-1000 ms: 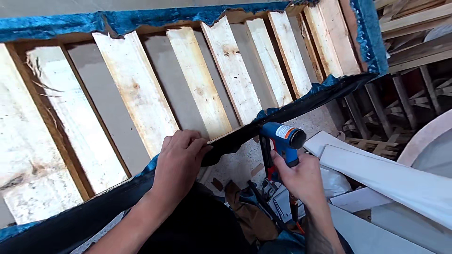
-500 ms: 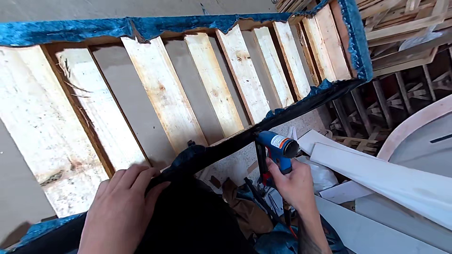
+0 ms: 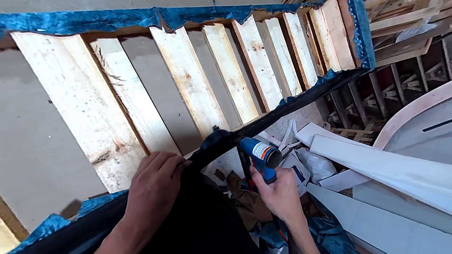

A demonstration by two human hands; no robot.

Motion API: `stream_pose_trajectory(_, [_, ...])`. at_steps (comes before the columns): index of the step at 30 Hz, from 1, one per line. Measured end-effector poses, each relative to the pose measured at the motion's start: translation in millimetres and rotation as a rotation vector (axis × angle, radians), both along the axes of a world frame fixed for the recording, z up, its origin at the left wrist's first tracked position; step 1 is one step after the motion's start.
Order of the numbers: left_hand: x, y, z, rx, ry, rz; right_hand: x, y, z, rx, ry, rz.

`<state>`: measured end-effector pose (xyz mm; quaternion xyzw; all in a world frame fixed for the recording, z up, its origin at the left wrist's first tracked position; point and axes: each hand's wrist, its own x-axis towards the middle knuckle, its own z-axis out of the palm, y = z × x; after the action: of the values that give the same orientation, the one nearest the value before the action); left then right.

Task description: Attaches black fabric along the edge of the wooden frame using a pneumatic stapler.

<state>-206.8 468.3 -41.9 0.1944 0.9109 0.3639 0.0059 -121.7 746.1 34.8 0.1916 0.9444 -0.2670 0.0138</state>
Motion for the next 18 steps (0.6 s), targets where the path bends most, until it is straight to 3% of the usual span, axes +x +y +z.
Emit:
stream_pose_trajectory(6, [-1.0, -4.9, -5.9, 0.022, 0.05, -0.035, 12.4, -42.4, 2.9, 0.031, 0.015, -0.012])
stream_pose_trajectory(18, [14.9, -29.7, -5.1, -0.088, 0.174, -0.078, 22.1, -63.7, -10.3, 0.095, 0.073, 0.002])
